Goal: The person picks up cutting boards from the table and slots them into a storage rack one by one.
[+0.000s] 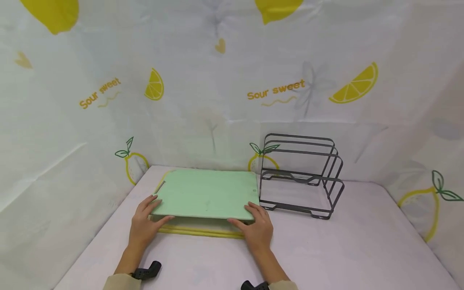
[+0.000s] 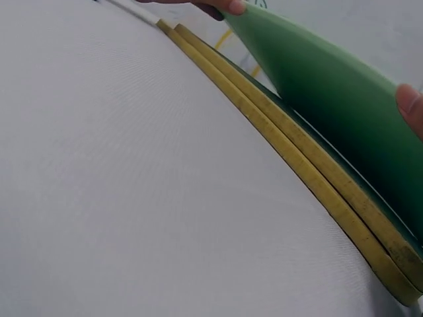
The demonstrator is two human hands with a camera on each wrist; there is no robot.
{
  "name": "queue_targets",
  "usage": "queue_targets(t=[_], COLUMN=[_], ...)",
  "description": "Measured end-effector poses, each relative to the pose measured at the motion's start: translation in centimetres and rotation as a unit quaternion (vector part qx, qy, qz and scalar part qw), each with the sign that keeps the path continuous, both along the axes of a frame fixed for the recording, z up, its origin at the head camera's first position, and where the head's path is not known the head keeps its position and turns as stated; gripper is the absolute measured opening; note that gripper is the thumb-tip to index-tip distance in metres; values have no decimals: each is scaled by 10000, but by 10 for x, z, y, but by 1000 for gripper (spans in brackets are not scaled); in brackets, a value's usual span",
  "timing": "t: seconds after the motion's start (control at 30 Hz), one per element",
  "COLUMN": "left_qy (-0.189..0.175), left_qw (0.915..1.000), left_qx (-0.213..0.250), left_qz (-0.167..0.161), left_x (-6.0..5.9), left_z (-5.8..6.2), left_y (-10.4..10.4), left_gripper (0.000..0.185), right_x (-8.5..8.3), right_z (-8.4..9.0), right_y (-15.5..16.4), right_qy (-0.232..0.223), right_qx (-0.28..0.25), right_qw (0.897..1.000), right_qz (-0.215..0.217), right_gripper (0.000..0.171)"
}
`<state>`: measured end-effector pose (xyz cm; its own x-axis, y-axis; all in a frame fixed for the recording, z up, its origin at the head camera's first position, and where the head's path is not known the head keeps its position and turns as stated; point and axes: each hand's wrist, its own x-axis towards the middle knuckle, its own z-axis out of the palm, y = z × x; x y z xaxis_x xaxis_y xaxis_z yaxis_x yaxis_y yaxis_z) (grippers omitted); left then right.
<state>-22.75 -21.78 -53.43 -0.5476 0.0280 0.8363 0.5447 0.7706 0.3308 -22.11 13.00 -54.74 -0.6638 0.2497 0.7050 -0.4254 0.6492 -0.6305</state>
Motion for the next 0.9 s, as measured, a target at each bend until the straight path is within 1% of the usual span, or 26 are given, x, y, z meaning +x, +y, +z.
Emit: queue_targets(t=[0.07,0.13,0.3,0.37,0.47,0.6,0.73,0.83,0.9], left_qy=[-137,-346,-1042,-1209,-1264,-1071,-657,-264,-47], left_qw=[9997,9984,9902,9872,9866,9902,9963,9994,10000], left_qx=[218,438,926,1038,1031,897,536,191,38], left_qz=[-61,-65,54,79,73,90,105,70,31], left_x=[0,-1,-3,-4,-4,-3,-1,0,0], left_z=[-2,-4,-5,-5,-5,-5,-4,-4,-3], left_y=[0,-1,-6,-7,-8,-6,-5,-5,-5], left_gripper=[75,74,68,69,69,67,64,61,57], right_x=[1,2,1,0,-1,-2,-1,0,0], right_z=[-1,-2,-1,0,1,2,2,3,4], right_y=[1,1,0,0,0,1,1,3,4], right_qy=[103,228,531,632,727,787,674,639,753], right_qx=[7,30,131,177,158,89,26,-67,-139], right_qw=[9999,9997,9985,9978,9972,9968,9976,9976,9964], right_qz=[-27,-49,-93,-98,-53,56,175,268,355], right_gripper=[70,70,70,70,68,64,61,49,39])
